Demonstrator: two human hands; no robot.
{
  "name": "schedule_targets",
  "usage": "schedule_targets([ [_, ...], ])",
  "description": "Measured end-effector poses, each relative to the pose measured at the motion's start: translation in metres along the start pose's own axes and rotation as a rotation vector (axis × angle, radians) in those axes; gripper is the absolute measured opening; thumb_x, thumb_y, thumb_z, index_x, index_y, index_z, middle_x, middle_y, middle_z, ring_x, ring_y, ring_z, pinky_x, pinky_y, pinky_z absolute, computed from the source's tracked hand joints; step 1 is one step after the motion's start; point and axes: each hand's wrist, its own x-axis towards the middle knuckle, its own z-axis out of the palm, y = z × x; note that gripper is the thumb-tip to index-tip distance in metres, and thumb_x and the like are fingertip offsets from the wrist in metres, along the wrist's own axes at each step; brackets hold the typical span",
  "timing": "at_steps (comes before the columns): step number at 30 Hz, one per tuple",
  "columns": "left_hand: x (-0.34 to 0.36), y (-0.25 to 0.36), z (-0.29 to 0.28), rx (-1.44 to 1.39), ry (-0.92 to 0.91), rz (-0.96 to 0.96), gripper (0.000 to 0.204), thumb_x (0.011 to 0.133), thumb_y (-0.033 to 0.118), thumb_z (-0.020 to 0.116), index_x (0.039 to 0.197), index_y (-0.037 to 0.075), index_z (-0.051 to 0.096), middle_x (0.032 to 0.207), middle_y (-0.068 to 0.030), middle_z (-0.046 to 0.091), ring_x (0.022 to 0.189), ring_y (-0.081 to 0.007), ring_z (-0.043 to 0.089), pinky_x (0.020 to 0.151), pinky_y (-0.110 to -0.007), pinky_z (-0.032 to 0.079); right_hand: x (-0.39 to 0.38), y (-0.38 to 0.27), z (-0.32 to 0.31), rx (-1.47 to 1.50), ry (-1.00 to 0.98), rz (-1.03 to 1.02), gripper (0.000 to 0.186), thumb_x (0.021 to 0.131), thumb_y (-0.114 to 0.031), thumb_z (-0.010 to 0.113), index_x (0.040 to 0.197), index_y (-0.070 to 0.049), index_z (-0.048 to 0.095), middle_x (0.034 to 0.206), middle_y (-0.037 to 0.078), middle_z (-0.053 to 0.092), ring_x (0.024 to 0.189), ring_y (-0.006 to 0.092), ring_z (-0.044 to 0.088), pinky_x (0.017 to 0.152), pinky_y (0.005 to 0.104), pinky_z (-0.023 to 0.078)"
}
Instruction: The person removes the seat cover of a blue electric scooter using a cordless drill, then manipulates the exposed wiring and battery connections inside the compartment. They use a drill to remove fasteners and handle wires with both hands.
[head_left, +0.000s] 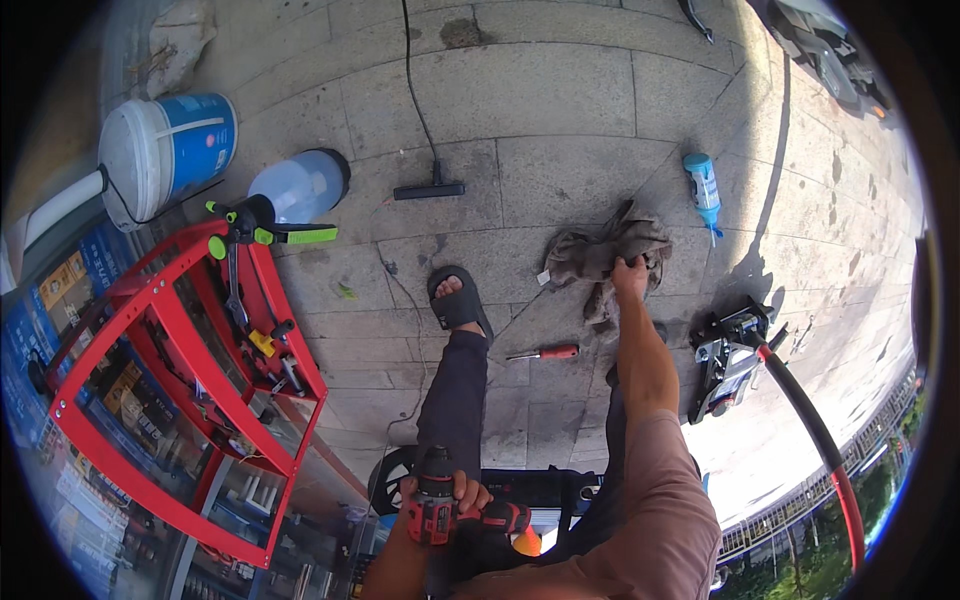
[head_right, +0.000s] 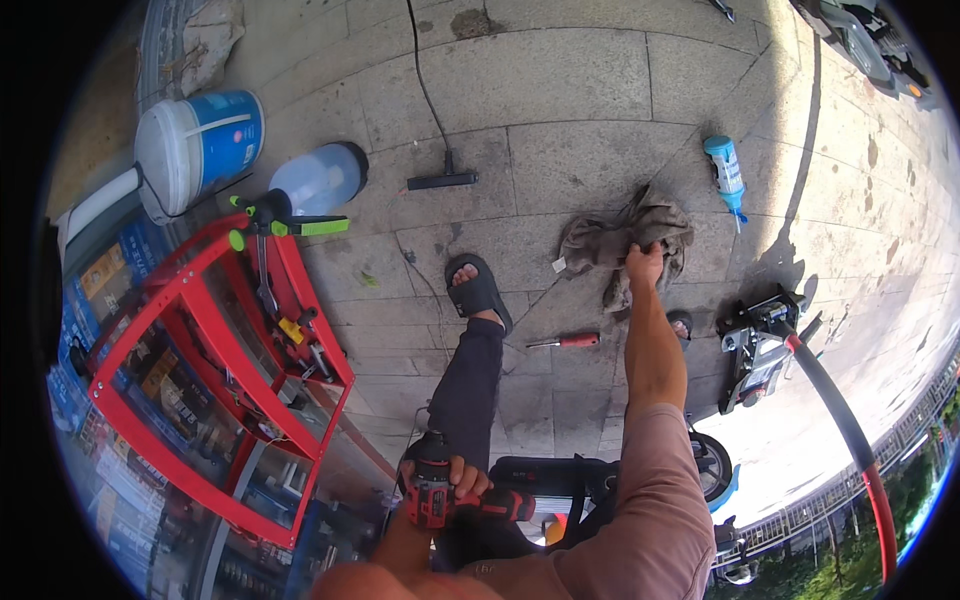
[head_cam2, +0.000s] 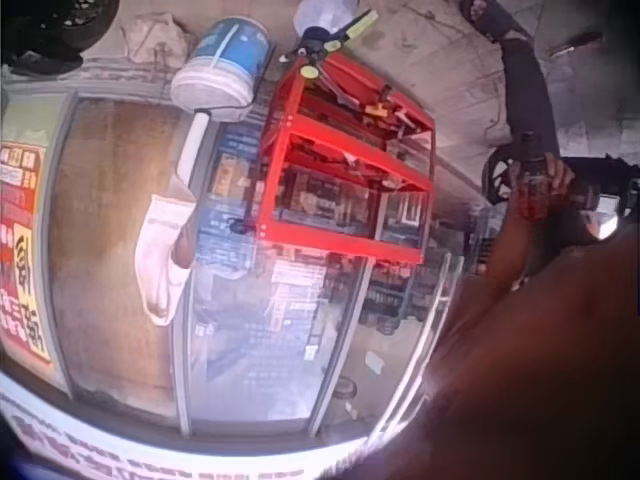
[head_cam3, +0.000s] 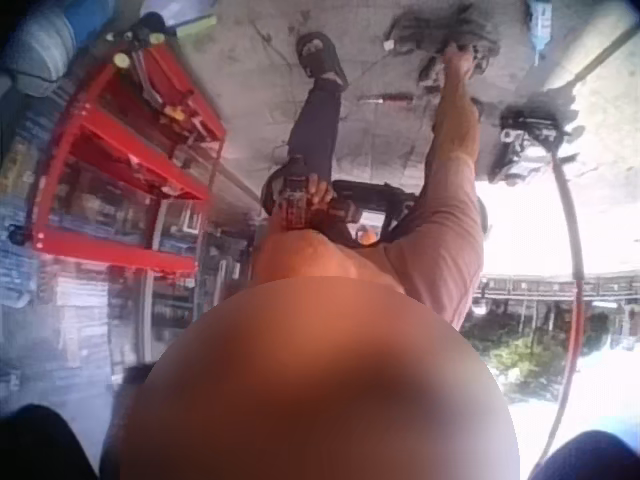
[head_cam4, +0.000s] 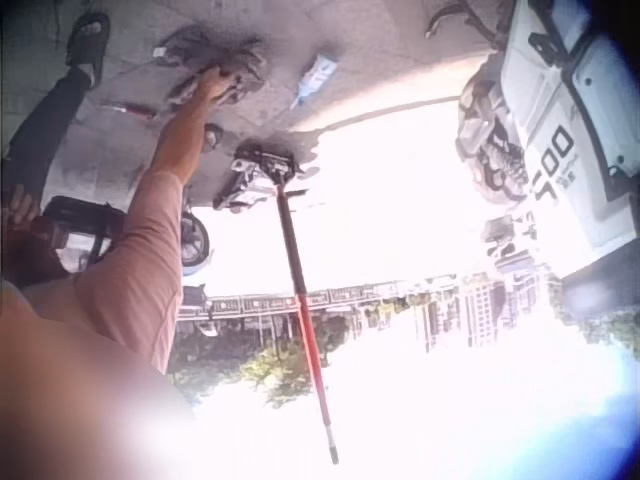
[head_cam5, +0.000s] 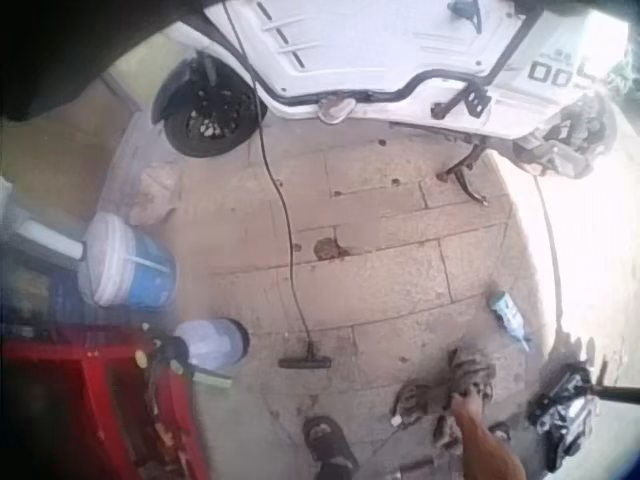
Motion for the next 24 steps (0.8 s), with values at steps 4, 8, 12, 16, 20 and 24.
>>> schedule_targets([
  [4,0.001,-0.006,0.002,-0.010,0.031,-0.001,0.060,0.078,0.065,0.052,0.097,0.008,0.058,0.086,-0.0080,0.058,0.098,-0.0259,0.052,0.104,-0.042,0.031,-0.065,-0.131,-0.017,-0.073,-0.279,-0.519,0.017,0.079,-0.009,0.067,0.091,-0.001,0.057,0.085,0.017,0.063,0.073,0.0328,0.063,0.065,0.0410,0.050],
  [8,0.002,0.003,-0.010,-0.090,0.031,0.035,0.063,0.079,0.063,0.054,0.100,0.003,0.059,0.089,-0.0125,0.060,0.099,-0.0300,0.053,0.103,-0.044,0.034,-0.181,-0.317,-0.047,0.003,-0.450,-0.809,0.018,0.076,-0.005,0.067,0.092,-0.003,0.059,0.084,0.014,0.058,0.072,0.0314,0.063,0.063,0.0381,0.051],
  [12,-0.026,0.017,-0.005,-0.200,0.194,0.110,0.064,0.078,0.059,0.056,0.101,0.000,0.061,0.092,-0.0167,0.062,0.099,-0.0361,0.057,0.098,-0.048,0.042,-0.291,-0.487,-0.038,0.038,-0.582,-0.942,0.020,0.075,-0.002,0.067,0.094,-0.001,0.059,0.099,0.015,0.059,0.074,0.0286,0.065,0.065,0.0352,0.053],
  [16,-0.079,0.029,0.020,-0.248,0.104,0.212,0.060,0.079,0.056,0.057,0.098,-0.001,0.062,0.090,-0.0171,0.064,0.093,-0.0365,0.061,0.092,-0.046,0.046,-0.368,-0.587,-0.020,0.140,-0.569,-1.161,0.020,0.077,-0.003,0.067,0.095,0.001,0.059,0.103,0.017,0.059,0.075,0.0262,0.066,0.066,0.0343,0.055],
  [20,-0.121,0.026,0.048,-0.348,0.035,0.367,0.062,0.080,0.058,0.053,0.098,-0.001,0.062,0.090,-0.0165,0.064,0.093,-0.0361,0.060,0.093,-0.046,0.045,-0.445,-0.622,-0.026,0.146,-0.688,-1.250,0.025,0.077,0.001,0.066,0.101,0.000,0.063,0.109,0.014,0.060,0.080,0.0217,0.068,0.068,0.0303,0.058],
  [24,-0.135,0.032,0.068,-0.357,-0.057,0.424,0.063,0.081,0.058,0.053,0.099,-0.002,0.062,0.089,-0.0160,0.064,0.093,-0.0355,0.060,0.094,-0.045,0.045,-0.508,-0.651,-0.034,0.233,-0.762,-1.234,0.028,0.077,0.003,0.065,0.105,-0.001,0.064,0.116,0.013,0.059,0.082,0.0179,0.068,0.071,0.0283,0.059],
])
